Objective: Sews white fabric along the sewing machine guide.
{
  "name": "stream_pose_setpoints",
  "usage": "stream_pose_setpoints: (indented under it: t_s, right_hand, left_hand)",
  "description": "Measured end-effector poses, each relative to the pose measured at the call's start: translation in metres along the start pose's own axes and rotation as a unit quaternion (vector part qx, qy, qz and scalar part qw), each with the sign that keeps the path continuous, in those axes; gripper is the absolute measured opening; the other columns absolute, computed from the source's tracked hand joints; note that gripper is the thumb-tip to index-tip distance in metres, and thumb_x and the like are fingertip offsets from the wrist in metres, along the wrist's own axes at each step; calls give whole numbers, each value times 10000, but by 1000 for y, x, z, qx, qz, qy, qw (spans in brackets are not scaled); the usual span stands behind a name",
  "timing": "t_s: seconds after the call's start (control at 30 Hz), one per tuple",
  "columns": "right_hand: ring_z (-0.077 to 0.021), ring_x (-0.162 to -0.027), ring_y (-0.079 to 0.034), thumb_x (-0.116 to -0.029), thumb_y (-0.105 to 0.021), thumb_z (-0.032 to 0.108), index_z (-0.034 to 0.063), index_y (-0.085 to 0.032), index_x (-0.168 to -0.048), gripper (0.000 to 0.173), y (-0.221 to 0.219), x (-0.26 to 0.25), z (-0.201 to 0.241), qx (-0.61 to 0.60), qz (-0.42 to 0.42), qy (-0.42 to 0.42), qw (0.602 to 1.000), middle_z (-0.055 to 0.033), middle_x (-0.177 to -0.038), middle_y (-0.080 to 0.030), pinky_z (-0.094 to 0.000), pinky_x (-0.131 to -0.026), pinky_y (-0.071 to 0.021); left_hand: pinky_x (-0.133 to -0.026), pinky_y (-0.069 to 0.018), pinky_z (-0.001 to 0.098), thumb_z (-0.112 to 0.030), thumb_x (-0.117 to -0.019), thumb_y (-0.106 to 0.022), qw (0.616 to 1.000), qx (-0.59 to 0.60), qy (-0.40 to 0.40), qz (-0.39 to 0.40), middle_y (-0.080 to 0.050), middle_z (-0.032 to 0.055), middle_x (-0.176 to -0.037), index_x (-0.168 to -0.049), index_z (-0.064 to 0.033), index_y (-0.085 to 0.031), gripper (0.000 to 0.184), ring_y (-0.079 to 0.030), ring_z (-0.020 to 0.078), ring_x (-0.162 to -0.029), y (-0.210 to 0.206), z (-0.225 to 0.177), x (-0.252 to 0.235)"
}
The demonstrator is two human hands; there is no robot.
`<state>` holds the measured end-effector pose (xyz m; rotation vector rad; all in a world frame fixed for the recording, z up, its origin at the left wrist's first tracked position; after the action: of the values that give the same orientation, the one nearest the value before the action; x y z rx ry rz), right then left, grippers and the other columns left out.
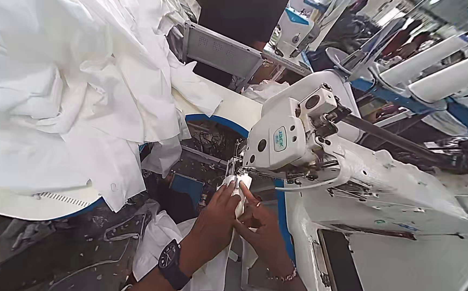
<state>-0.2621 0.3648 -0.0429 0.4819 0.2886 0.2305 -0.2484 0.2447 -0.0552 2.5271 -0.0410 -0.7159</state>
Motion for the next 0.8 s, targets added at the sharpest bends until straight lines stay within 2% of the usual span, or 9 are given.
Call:
stream_pose_setpoints:
  t_s: [0.17, 0.3, 0.4, 0.47, 0.53, 0.6, 0.67, 0.73, 0.8]
  right_hand:
    - [97, -656, -557, -792, -757, 138, 5, -613, -664, 234, -1, -2, -1, -27, 11, -11, 1000, -210, -1410, -601, -102, -568, -466]
    - [71, -607, -546, -837, -704, 194, 6, -614, -694, 254, -6, -1, 5, 78, -22, 9, 997, -221, -1358, -631, -114, -536, -452]
    - [-31, -590, -560, -867, -614, 159, 0, -621, -738, 205, -16, -3, 19, 190, -70, 22, 979, -225, -1325, -657, -203, -518, -435]
    - [-136, -669, -652, -897, -586, 152, -6, -647, -779, 207, -15, -2, 27, 221, -109, 24, 969, -221, -1312, -671, -295, -561, -491]
    - [-222, -746, -691, -921, -608, 160, -25, -717, -895, 216, -4, 14, 39, 253, -111, 4, 961, -202, -1202, -713, -379, -625, -544]
    - [-324, -757, -704, -901, -656, 141, -44, -743, -1030, 242, 11, 40, 51, 307, -61, -38, 949, -192, -966, -724, -503, -661, -564]
    - [-377, -786, -715, -902, -682, 119, -53, -754, -1023, 222, 15, 66, 33, 301, 53, -111, 946, -208, -864, -730, -581, -731, -550]
    - [-298, -774, -687, -932, -682, 201, -34, -736, -925, 241, 15, 88, -9, 224, 170, -177, 943, -156, -785, -701, -533, -744, -524]
    - [-211, -757, -701, -931, -678, 266, -3, -747, -889, 281, 16, 95, -27, 175, 213, -161, 948, -103, -769, -717, -470, -745, -551]
  left_hand:
    - [-1029, -528, 439, 2, -908, -547, 1000, -6, 9, -19, -592, 256, -1410, -1147, 46, -656, 266, -597, 417, -1293, -4, 2, -1]
    - [-1075, -500, 436, 1, -955, -518, 999, 32, 28, -28, -560, 269, -1444, -1194, 67, -634, 274, -577, 407, -1324, -6, 7, -3]
    - [-1071, -498, 450, 18, -962, -525, 997, 48, 47, -28, -569, 302, -1408, -1154, 104, -629, 234, -590, 409, -1301, -5, 13, -12]
    - [-1028, -518, 475, 6, -967, -514, 997, 39, 48, -53, -620, 302, -1313, -1082, 102, -640, 196, -622, 419, -1236, -4, 16, -18]
    - [-1002, -511, 506, -80, -983, -537, 995, 40, 85, -45, -664, 261, -1199, -1126, 86, -655, 249, -633, 407, -1171, 5, 13, -13]
    - [-873, -532, 489, -282, -1013, -583, 980, 83, 173, 52, -681, 170, -969, -1252, 59, -617, 418, -660, 311, -938, 21, 3, 10]
    - [-810, -526, 513, -298, -1012, -633, 942, 119, 244, 197, -669, 197, -909, -1334, 59, -552, 488, -658, 334, -837, 25, -11, 46]
    - [-805, -531, 564, -156, -1022, -588, 948, 83, 237, 197, -688, 255, -903, -1235, 81, -624, 320, -690, 406, -848, 31, -24, 65]
    - [-675, -524, 527, -116, -1014, -536, 978, 55, 171, 108, -671, 204, -759, -1037, 54, -707, 242, -673, 354, -702, 38, -24, 69]
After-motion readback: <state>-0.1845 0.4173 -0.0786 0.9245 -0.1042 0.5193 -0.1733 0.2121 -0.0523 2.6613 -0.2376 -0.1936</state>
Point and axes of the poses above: each hand's wrist, its own x-axis away from the middle knuckle, its own y-axis out of the back of the hand, z = x × y, the point moved 8 cm from there along -x, towards the middle knuckle
